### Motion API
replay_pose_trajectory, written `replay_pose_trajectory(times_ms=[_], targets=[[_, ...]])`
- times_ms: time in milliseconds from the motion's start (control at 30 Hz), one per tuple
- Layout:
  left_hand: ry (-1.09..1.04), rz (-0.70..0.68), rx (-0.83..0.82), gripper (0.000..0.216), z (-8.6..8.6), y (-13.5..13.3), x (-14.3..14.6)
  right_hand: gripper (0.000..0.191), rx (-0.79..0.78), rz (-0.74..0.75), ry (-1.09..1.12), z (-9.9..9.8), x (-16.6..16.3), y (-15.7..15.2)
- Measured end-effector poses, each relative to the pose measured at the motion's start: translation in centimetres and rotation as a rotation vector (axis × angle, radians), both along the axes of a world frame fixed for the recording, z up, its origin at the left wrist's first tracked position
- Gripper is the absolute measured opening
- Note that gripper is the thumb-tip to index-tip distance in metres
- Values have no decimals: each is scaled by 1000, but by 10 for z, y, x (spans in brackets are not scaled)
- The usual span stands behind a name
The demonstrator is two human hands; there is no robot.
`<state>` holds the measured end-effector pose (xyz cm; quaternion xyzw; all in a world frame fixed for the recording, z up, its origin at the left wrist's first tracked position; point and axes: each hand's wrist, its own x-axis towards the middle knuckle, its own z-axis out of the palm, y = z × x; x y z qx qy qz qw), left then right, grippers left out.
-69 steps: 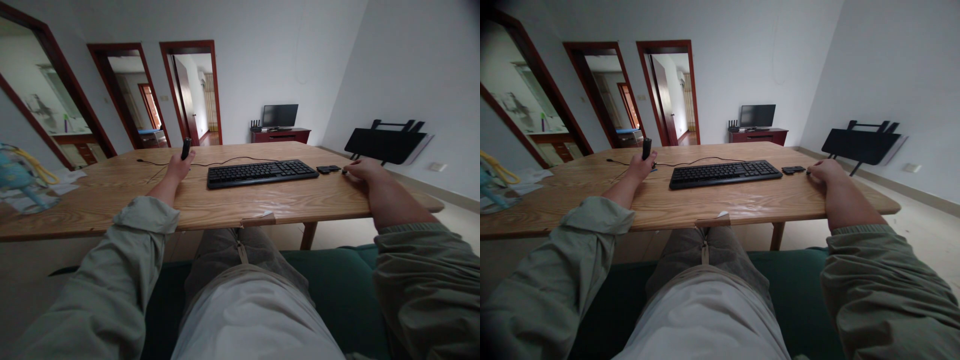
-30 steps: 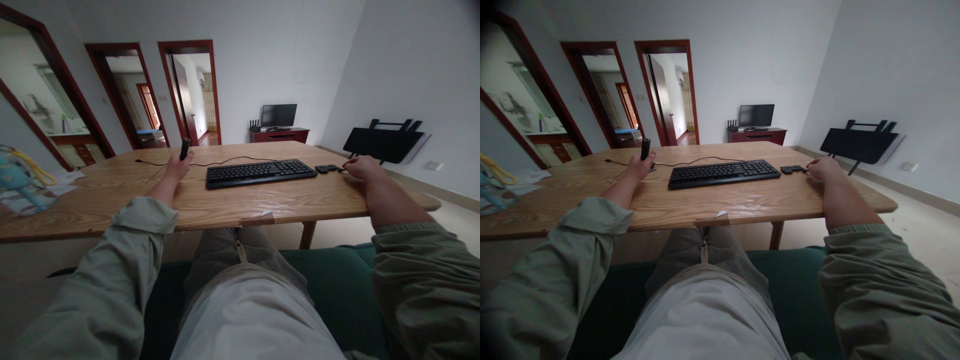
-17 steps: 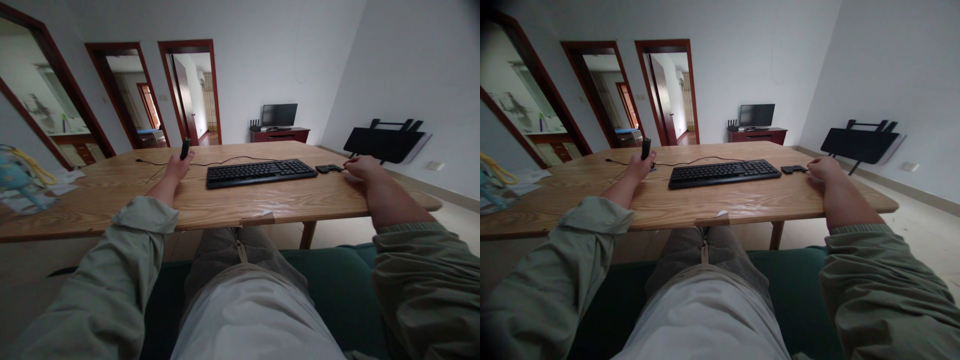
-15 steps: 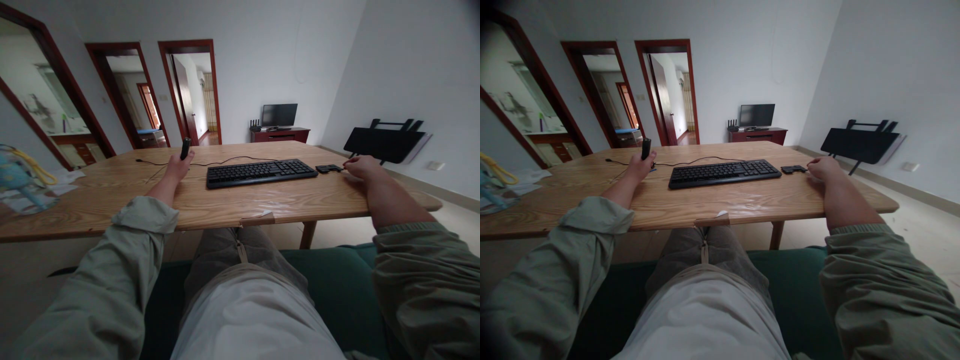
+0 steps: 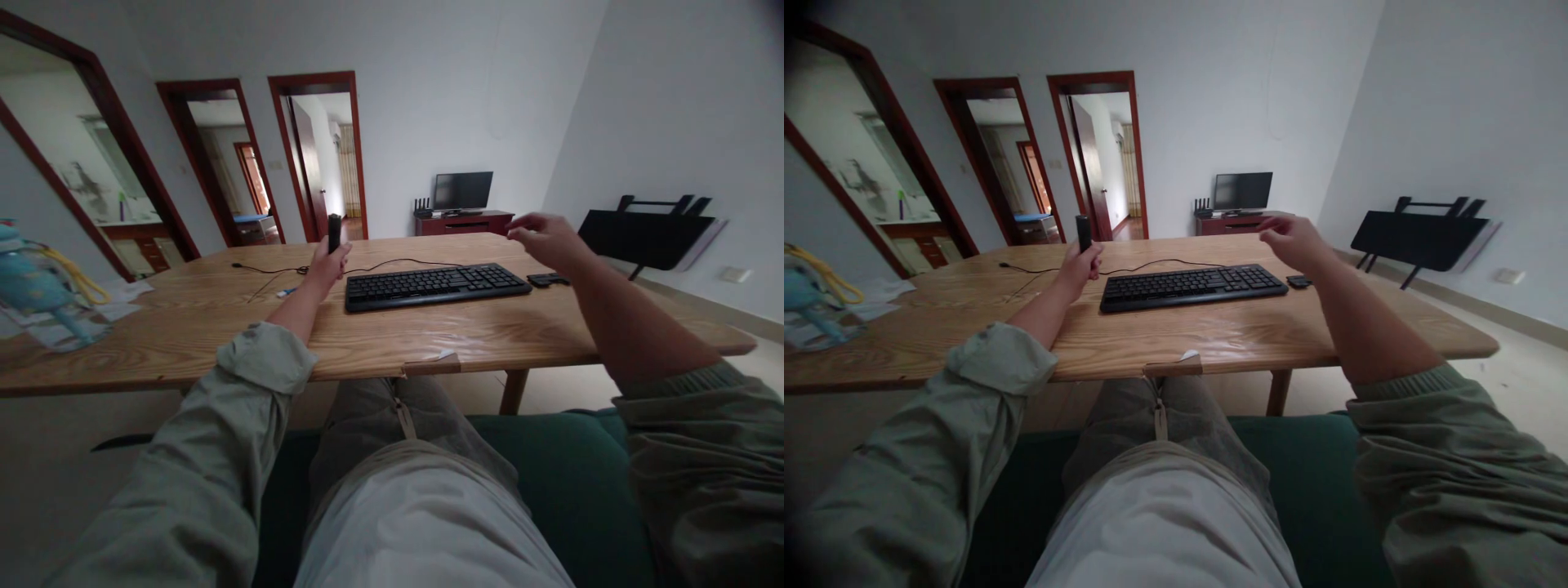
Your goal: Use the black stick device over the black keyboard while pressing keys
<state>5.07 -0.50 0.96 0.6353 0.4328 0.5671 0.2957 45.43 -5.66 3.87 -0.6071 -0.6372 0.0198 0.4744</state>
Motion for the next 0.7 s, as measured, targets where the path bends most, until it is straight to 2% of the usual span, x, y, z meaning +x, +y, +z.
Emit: replay_pose_trajectory(times_ms=[67, 133, 233, 333, 433, 533, 600, 667, 700], targets=[[26, -152, -51, 24, 2, -7, 15, 25, -61, 316, 67, 12, -55, 1], [67, -270, -69, 21, 1, -12, 25, 36, -129, 558, 83, 13, -110, 4], [148, -350, -49, 20, -3, -17, 31, 33, -157, 771, 19, -2, -175, 14], [234, -369, -44, 24, -7, -19, 33, 22, -48, 839, 54, -18, -205, 24], [257, -388, 0, 31, -11, -14, 34, 22, 51, 798, 86, -18, -191, 31], [238, -335, 58, 45, -15, 4, 25, 27, 54, 646, 252, -8, -144, 39], [228, -175, 88, 48, -20, 21, 13, 23, 26, 460, 440, -4, -103, 48], [263, 15, 74, 48, -25, 36, 0, 22, -90, 201, 623, -7, -61, 58], [290, 79, 53, 45, -27, 41, -6, 26, -167, 74, 634, -11, -42, 63]])
